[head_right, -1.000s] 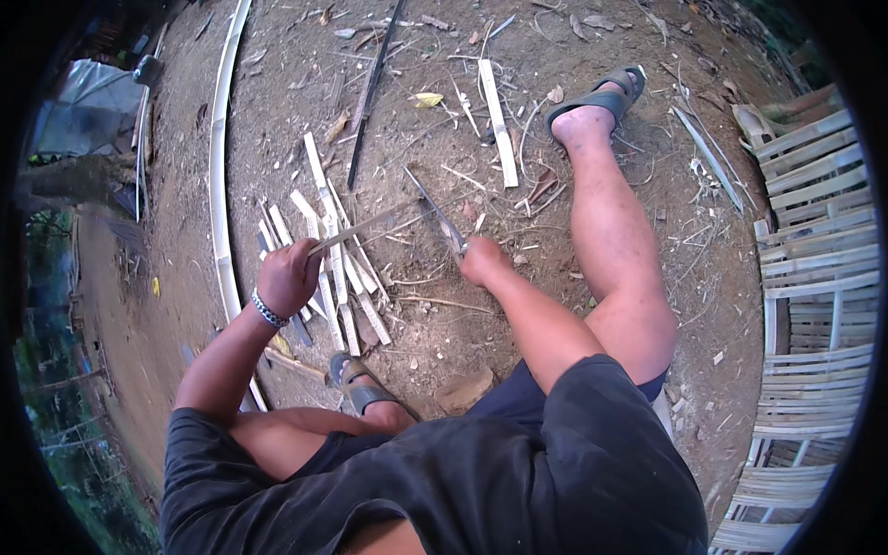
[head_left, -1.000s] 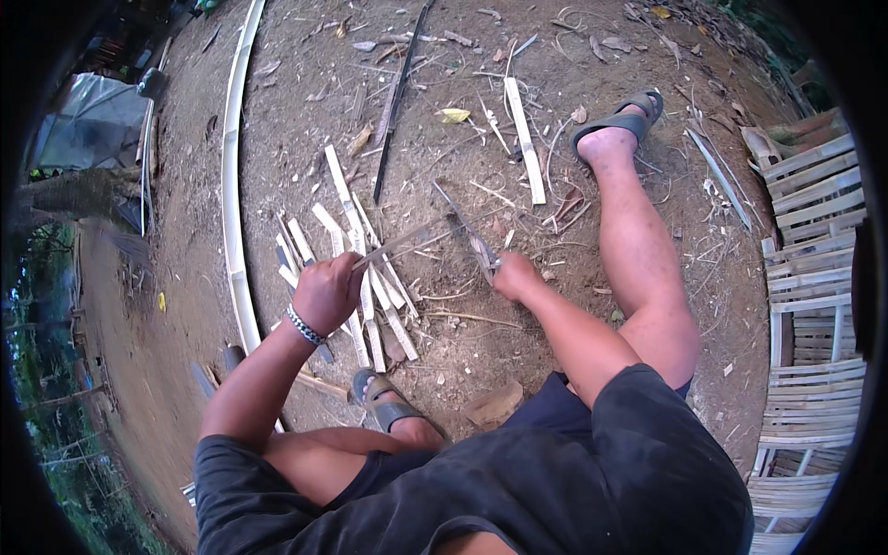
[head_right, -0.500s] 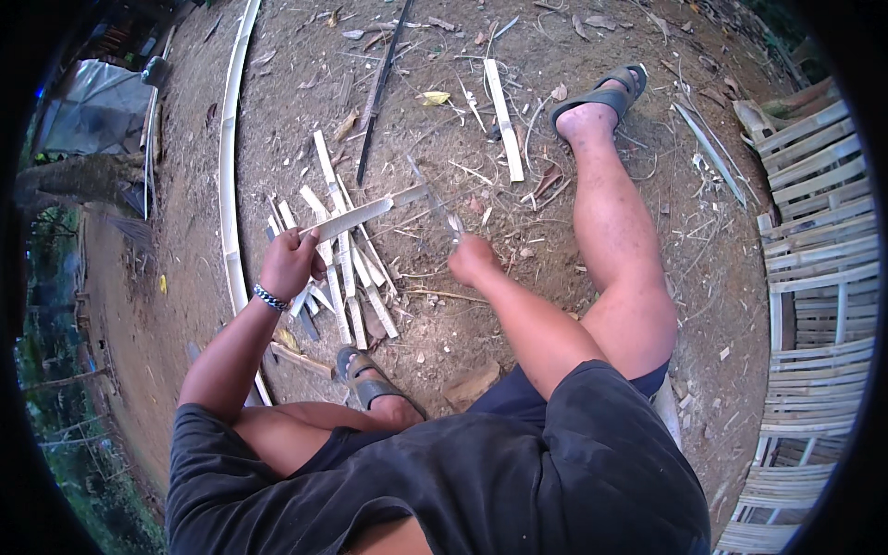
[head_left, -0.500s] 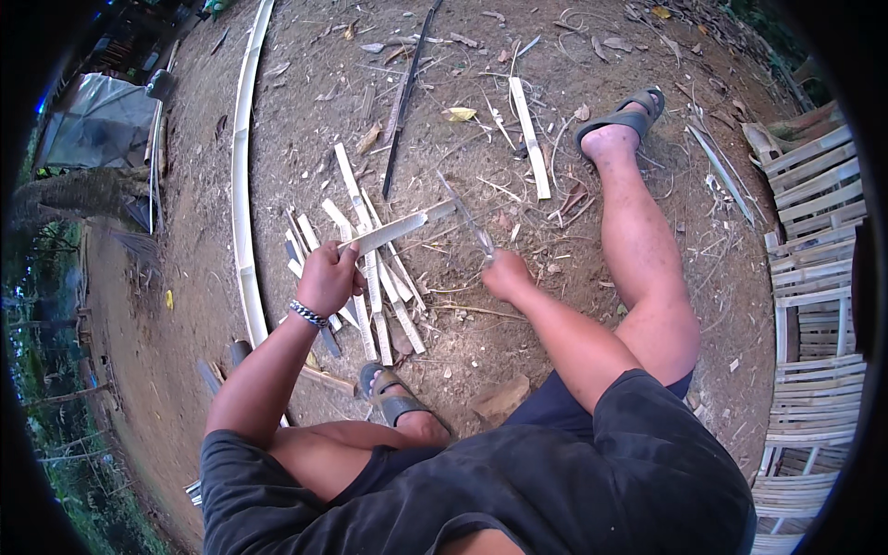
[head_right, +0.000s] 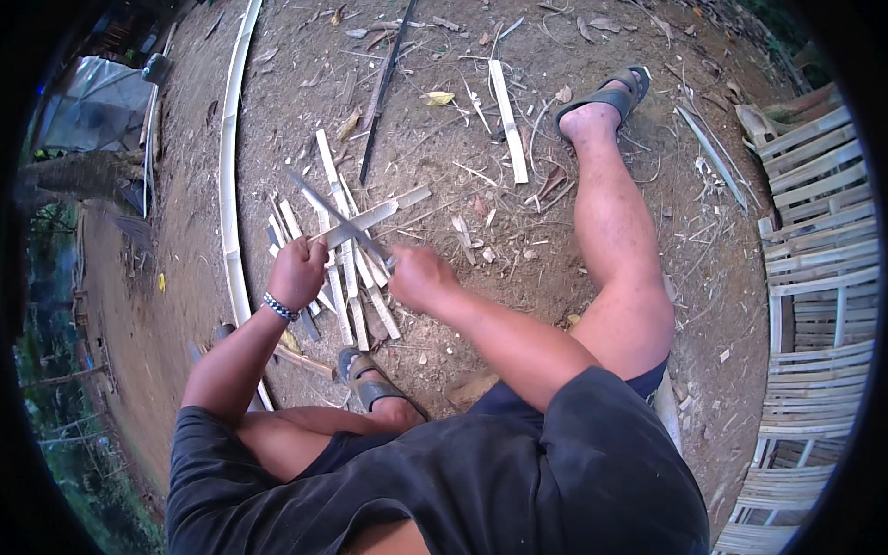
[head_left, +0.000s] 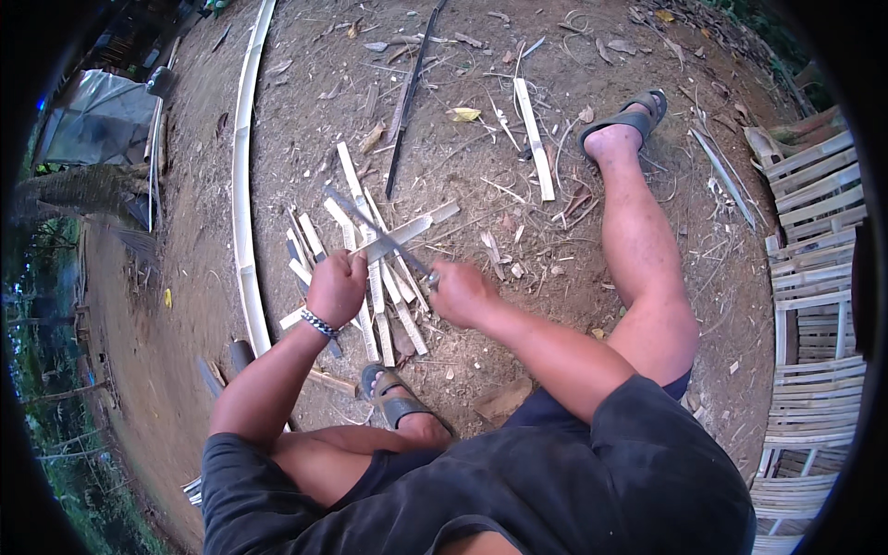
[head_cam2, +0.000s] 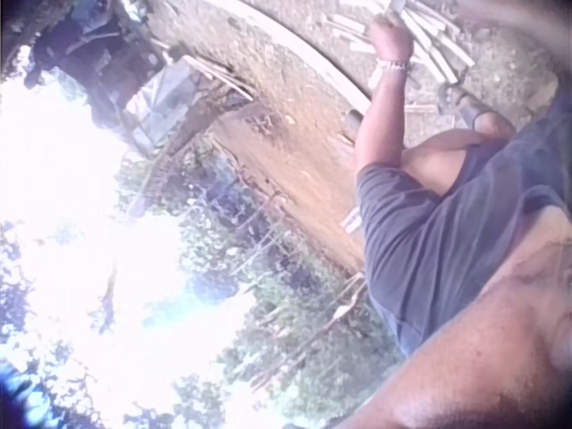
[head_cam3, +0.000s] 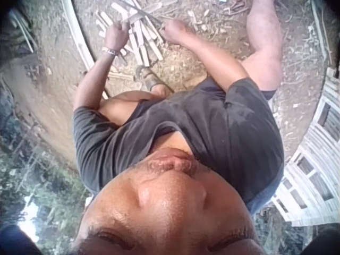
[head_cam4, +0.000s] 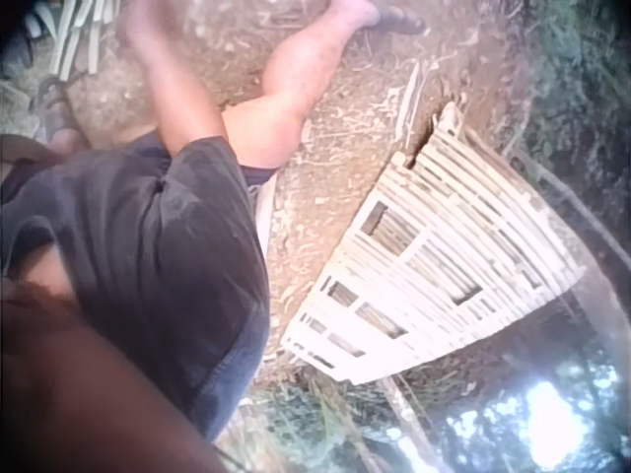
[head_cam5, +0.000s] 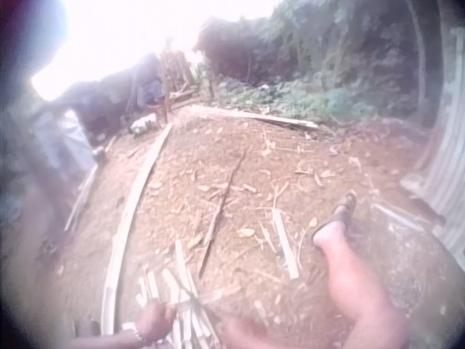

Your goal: The person whittles and shapes small bamboo strips using a large knife and a smaller blade while sitting on the ground.

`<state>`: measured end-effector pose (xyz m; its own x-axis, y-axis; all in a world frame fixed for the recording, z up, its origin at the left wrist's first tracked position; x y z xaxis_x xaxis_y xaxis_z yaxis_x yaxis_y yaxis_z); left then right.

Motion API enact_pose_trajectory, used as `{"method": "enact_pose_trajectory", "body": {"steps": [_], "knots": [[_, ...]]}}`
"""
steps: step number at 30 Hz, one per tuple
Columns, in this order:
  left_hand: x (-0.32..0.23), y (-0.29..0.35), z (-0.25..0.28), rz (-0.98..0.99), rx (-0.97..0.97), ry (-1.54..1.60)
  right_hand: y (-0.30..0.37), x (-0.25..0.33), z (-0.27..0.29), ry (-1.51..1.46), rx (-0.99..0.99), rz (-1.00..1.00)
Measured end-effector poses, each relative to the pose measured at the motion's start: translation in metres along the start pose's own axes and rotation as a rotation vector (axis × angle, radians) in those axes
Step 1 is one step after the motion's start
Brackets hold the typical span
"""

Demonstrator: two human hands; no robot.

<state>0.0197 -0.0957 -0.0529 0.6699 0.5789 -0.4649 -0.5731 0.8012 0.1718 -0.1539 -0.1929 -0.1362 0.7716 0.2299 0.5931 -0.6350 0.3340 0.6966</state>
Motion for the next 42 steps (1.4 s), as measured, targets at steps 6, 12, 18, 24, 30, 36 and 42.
{"method": "enact_pose_trajectory", "body": {"steps": [6, 12, 18, 24, 30, 36, 42], "knots": [[-0.005, -0.013, -0.002, 0.073, -0.021, 0.100, -0.008, -0.021, 0.011, 0.049, -0.151, 0.022], [-0.017, -0.024, -0.004, -0.008, -0.058, 0.128, -0.023, -0.052, 0.005, -0.147, -0.178, -0.052], [-0.035, -0.028, 0.005, -0.017, -0.064, 0.165, -0.017, -0.029, 0.016, -0.219, -0.100, 0.001], [-0.024, -0.025, -0.010, -0.013, -0.012, 0.079, -0.026, -0.033, 0.015, -0.174, -0.126, -0.005], [-0.031, -0.036, -0.001, -0.041, -0.043, 0.141, -0.005, -0.024, 0.021, -0.093, -0.024, -0.087], [-0.033, -0.036, -0.002, 0.035, -0.057, 0.154, -0.023, -0.048, 0.038, -0.033, -0.081, -0.031], [-0.038, -0.033, -0.009, 0.007, -0.075, 0.114, -0.044, -0.077, 0.028, 0.042, -0.191, 0.012]]}}
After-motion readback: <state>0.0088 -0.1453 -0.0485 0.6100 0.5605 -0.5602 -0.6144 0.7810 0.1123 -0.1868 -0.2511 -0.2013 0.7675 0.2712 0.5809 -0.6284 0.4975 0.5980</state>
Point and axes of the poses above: each hand's wrist, its own y-axis away from the middle knuckle, its own z-axis out of the back of the hand, x = y × z, the point moved 9 cm from there along -y, towards the middle knuckle, and after that the axes turned 5 degrees about -z, right-handed, at the moved point
